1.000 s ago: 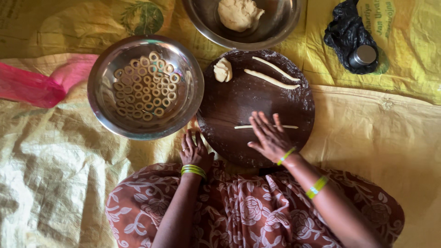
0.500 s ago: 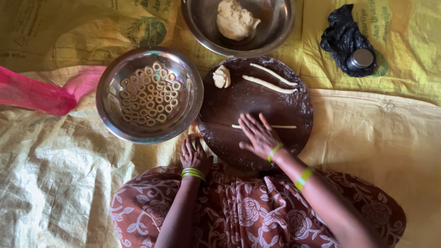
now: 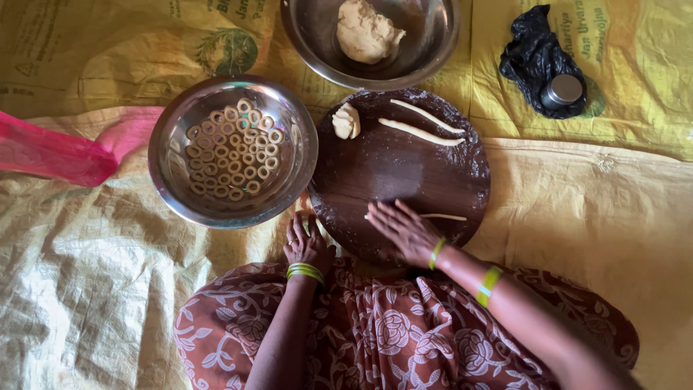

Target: The person kneads a small piece of dough, rolls it into a thin rope on a wooden board, and joins the ends to form a ring. The finished rings are placed into a metal bowl. The process is repeated with additional dough pieces.

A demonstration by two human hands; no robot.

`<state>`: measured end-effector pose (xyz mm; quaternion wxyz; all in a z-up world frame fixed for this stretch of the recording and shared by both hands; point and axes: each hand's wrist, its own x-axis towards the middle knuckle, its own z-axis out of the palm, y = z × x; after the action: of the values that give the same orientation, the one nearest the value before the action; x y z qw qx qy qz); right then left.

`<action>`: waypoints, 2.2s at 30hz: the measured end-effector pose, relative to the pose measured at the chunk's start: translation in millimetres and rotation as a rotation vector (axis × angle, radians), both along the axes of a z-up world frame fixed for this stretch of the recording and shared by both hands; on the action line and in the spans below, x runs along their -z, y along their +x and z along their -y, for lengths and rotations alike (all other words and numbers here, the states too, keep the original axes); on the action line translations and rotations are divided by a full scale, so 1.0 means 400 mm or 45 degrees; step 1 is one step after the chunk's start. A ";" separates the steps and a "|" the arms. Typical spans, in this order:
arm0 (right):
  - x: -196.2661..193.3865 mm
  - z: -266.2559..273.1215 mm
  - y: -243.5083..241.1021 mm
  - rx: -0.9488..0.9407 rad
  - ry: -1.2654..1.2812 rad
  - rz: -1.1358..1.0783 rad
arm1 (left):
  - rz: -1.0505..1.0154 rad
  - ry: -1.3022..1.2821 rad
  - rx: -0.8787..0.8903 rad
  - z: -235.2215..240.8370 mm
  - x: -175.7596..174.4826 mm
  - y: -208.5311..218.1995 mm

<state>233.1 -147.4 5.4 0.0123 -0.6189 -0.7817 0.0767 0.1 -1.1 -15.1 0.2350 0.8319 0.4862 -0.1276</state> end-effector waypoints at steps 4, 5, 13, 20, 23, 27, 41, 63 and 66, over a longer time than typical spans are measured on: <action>-0.027 -0.130 0.074 0.202 0.063 -0.110 | -0.016 -0.069 -0.031 -0.007 -0.001 -0.001; -0.036 -0.151 0.092 0.246 0.194 -0.300 | -0.012 -0.062 -0.033 -0.005 0.001 -0.006; -0.096 -0.093 0.316 0.665 0.095 -0.081 | -0.037 -0.057 -0.011 -0.008 -0.004 0.006; -0.029 -0.114 0.232 0.408 -0.040 0.189 | -0.014 -0.025 0.006 -0.008 -0.006 0.001; -0.004 -0.099 0.174 0.288 -0.048 0.258 | -0.019 -0.023 0.016 -0.012 0.004 -0.001; -0.008 0.023 0.114 0.099 0.016 0.175 | -0.062 -0.038 0.044 -0.008 0.022 -0.003; 0.048 -0.153 0.211 0.158 0.053 0.409 | 0.049 0.001 -0.034 0.003 -0.005 -0.012; 0.036 -0.219 0.184 -0.034 -0.082 0.432 | 0.094 0.021 -0.039 0.004 0.008 -0.008; 0.058 -0.156 0.152 -0.186 -0.001 0.180 | 0.093 -0.002 -0.035 -0.001 0.017 -0.006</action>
<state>294.0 -85.1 -17.8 -0.0487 -0.5641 -0.8236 0.0339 -2.3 -0.7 -21.9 0.2550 0.8292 0.4884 -0.0942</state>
